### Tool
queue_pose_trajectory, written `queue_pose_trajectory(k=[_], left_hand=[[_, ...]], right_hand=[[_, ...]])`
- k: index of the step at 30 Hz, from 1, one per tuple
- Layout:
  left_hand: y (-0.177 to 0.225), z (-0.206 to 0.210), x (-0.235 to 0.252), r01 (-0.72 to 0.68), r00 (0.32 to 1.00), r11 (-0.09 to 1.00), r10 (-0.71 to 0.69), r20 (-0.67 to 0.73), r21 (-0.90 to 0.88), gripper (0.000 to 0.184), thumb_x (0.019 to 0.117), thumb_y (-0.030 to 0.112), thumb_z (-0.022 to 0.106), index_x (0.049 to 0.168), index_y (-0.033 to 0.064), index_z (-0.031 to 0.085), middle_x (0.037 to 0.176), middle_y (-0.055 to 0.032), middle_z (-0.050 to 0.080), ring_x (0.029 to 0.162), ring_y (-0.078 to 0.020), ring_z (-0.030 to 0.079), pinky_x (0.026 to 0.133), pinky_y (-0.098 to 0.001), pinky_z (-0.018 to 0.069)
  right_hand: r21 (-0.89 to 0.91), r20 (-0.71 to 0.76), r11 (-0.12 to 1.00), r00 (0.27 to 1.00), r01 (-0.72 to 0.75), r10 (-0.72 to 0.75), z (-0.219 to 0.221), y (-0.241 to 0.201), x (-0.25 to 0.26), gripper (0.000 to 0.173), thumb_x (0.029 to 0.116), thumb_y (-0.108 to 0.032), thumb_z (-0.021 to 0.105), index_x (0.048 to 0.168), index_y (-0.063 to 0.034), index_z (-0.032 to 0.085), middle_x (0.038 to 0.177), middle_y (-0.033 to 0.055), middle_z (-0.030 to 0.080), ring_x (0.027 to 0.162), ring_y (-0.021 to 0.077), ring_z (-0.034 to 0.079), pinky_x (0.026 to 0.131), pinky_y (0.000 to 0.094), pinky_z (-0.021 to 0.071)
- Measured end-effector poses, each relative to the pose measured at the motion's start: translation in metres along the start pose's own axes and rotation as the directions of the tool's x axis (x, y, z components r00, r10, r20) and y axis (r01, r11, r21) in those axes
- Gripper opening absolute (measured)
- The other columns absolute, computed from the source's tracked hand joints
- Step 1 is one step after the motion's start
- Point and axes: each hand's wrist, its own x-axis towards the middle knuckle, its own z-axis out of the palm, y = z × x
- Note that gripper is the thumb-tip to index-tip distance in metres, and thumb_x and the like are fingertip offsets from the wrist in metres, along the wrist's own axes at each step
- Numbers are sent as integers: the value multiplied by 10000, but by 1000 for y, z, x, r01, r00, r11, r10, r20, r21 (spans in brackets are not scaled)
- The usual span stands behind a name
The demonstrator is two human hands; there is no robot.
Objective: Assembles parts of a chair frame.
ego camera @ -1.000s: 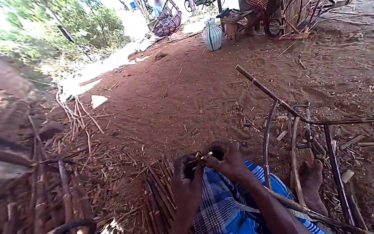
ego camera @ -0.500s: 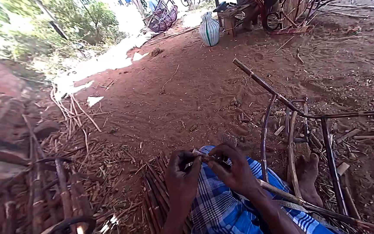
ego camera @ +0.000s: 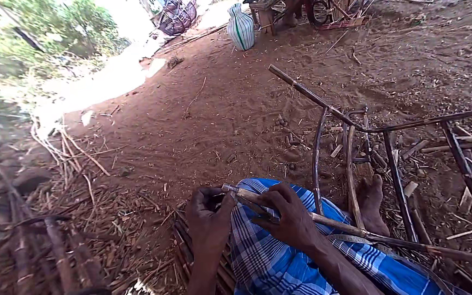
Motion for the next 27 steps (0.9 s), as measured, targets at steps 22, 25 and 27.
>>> queue_pose_trajectory(k=[22, 25, 27], left_hand=[[6, 6, 2, 44, 999, 998, -43, -28, 49, 266, 891, -22, 731, 1089, 65, 575, 956, -63, 719, 756, -182, 723, 701, -339, 643], [7, 7, 1, 47, 998, 998, -46, -40, 30, 260, 886, -19, 740, 1087, 60, 594, 953, -82, 728, 760, -210, 728, 702, -361, 648], [9, 8, -2, 51, 998, 998, -49, -47, 26, 265, 887, -15, 742, 1087, 63, 587, 945, -88, 722, 757, -214, 725, 698, -361, 647]], right_hand=[[-134, -108, 990, 994, -46, 31, 33, -52, -5, 277, 978, -150, 668, 1240, -60, 668, 1142, 145, 631, 799, 203, 684, 651, 332, 616], [-313, -162, 949, 987, -30, -22, 37, -51, 2, 234, 981, -186, 647, 1193, -97, 693, 1098, 115, 670, 901, 220, 692, 722, 354, 595], [-409, -187, 912, 981, -35, -47, 36, -45, 10, 220, 978, -249, 654, 1152, -123, 699, 1083, 88, 670, 926, 225, 672, 722, 369, 552]])
